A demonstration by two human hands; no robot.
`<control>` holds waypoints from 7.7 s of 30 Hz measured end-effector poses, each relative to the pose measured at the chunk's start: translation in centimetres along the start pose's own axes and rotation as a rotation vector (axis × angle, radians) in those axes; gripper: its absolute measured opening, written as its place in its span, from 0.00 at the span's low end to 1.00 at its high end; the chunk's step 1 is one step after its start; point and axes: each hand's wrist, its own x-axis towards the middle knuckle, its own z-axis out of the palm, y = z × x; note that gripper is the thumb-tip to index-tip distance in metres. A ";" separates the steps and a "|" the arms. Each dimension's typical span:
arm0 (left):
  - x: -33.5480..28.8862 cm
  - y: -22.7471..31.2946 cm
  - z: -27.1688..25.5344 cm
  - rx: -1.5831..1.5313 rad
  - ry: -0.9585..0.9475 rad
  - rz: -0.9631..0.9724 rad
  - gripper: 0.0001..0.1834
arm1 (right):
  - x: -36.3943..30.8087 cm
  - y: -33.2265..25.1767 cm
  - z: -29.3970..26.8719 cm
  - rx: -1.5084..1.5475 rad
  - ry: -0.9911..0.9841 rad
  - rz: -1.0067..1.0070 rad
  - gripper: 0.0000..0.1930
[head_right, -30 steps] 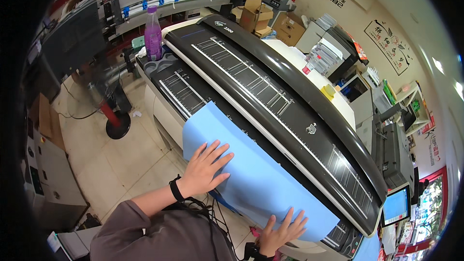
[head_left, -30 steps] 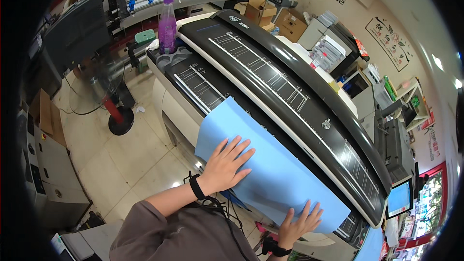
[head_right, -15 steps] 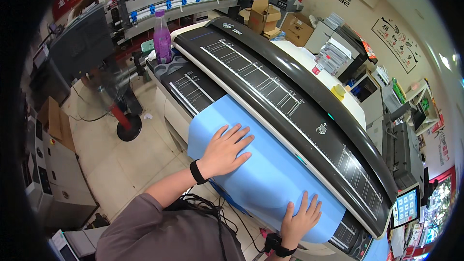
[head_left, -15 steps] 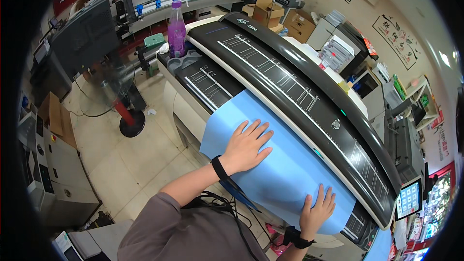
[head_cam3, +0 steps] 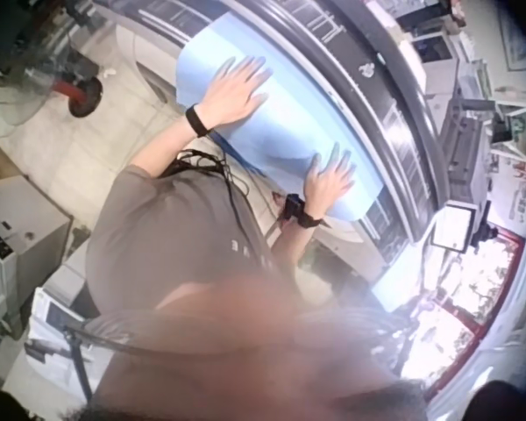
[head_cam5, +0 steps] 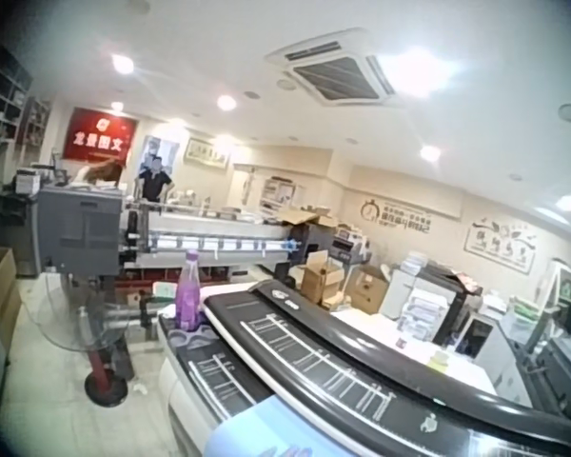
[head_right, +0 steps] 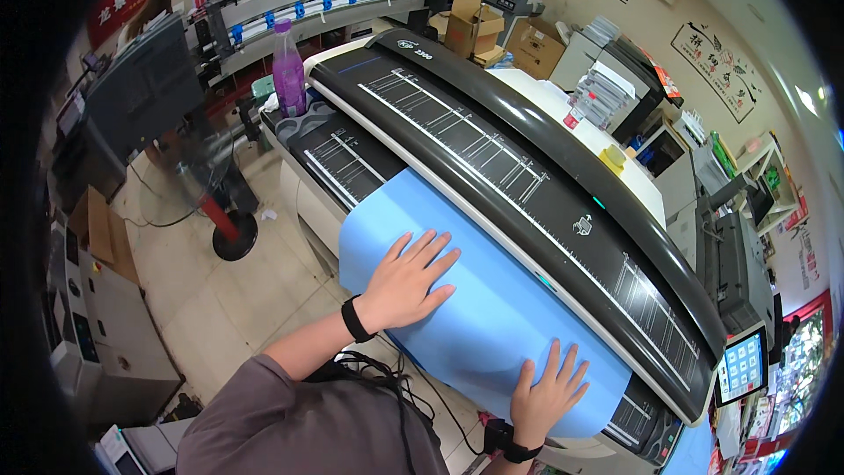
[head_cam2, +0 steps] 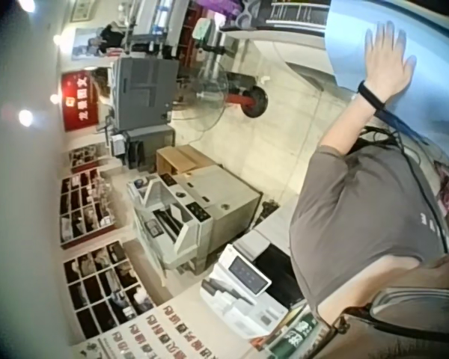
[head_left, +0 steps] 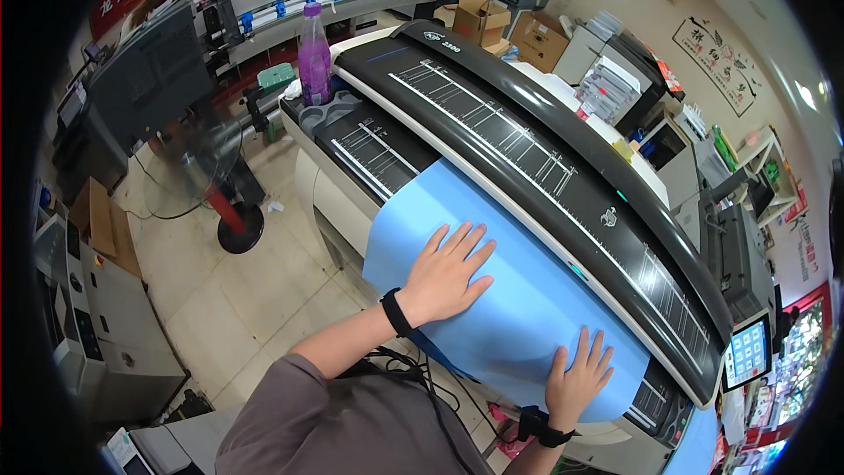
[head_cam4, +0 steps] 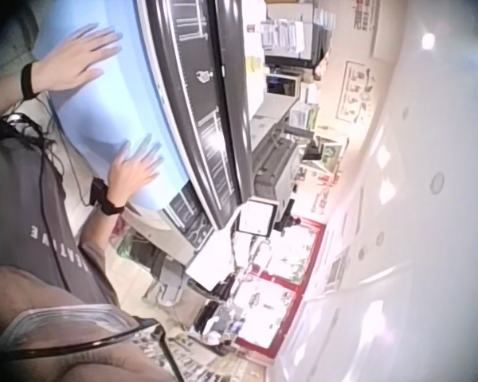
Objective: Operating a large format printer to output blue paper sheets.
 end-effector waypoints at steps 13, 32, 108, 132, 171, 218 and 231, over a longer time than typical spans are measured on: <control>3.1 -0.7 2.4 0.035 -0.017 -0.034 0.30 | 3.6 0.9 0.2 0.042 -0.019 -0.020 0.30; -8.3 3.8 -0.9 -0.831 -0.430 0.153 0.17 | 4.1 -0.2 0.1 0.075 0.083 0.017 0.29; -17.8 69.0 31.7 -1.216 -1.022 0.788 0.03 | -33.5 58.0 -6.4 0.338 -0.235 0.353 0.52; -24.0 72.2 29.4 -1.092 -0.778 0.418 0.04 | -25.0 80.6 -8.8 0.069 0.102 -0.106 0.21; -22.9 85.9 35.6 -1.439 -1.034 1.059 0.13 | -61.2 75.4 -30.3 0.283 0.882 1.075 0.23; -12.6 45.4 21.1 -1.494 -0.214 -0.095 0.09 | -14.7 46.1 -23.0 -0.132 0.248 -0.122 0.34; -24.4 39.4 9.0 -0.965 -0.147 -0.074 0.10 | -15.7 36.6 -17.3 0.380 -0.014 -0.538 0.07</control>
